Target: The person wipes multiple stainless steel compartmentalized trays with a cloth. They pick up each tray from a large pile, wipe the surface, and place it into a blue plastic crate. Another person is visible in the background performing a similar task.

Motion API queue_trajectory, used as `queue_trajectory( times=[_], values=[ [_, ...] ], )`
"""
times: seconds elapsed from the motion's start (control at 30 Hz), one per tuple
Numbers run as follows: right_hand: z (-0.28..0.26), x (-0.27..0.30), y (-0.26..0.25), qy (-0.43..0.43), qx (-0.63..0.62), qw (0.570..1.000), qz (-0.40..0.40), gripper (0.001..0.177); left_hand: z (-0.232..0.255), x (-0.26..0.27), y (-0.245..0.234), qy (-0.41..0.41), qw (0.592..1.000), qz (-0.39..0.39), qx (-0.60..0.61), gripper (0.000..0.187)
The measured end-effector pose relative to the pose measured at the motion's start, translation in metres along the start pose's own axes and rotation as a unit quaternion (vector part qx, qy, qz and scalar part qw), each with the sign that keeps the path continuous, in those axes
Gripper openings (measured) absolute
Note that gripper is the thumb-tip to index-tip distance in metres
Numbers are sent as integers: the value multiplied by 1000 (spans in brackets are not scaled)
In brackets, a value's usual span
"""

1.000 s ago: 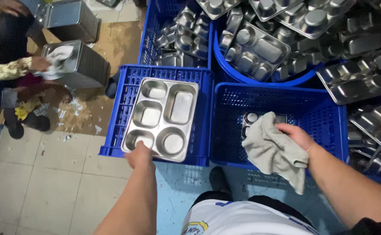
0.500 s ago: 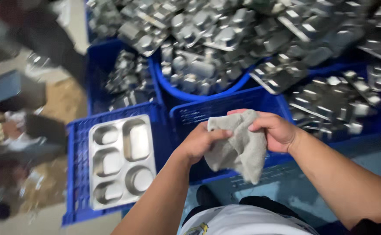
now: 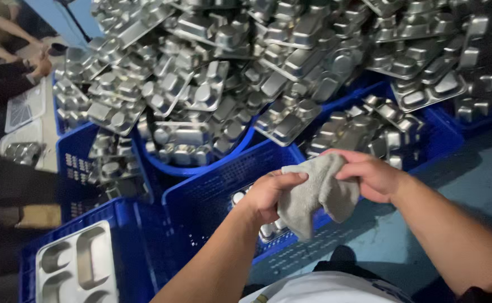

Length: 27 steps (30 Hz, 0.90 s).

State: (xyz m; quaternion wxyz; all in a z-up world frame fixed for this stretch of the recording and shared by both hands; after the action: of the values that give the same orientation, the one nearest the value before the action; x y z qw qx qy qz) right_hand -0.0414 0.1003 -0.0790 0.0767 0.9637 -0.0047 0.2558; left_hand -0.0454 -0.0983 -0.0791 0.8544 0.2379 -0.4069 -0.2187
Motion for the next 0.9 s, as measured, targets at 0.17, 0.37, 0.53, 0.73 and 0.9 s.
queue_trajectory(
  times=[0.17, 0.37, 0.53, 0.73, 0.9],
  values=[
    [22, -13, -121, -36, 253, 891, 374, 40, -11, -82, 45, 139, 987, 79, 24, 22],
    [39, 11, -131, -46, 109, 941, 317, 41, -4, -110, 72, 173, 975, 139, -25, 16],
    [22, 11, -88, 154, -228, 946, 171, 60, 23, -67, 139, 503, 788, -48, -351, 29],
    [29, 10, -121, 134, -361, 887, 257, 63, -5, -59, 169, 456, 764, -165, -426, 24],
    [33, 10, -185, 100, -417, 864, 265, 64, -60, -158, 104, 57, 944, 0, -325, 35]
  ],
)
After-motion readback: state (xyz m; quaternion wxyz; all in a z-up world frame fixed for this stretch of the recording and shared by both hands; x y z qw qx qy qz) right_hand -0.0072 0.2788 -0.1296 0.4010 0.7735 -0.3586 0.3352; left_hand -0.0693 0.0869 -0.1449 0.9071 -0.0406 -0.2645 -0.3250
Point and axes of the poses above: each hand's wrist, its own x-axis away from the middle knuckle, its own y-axis out of the palm, z = x × y, the point moved 6 cm from there along -x, towards the middle knuckle, and after that the axes turned 15 degrees about z, right-handed, at the moved point
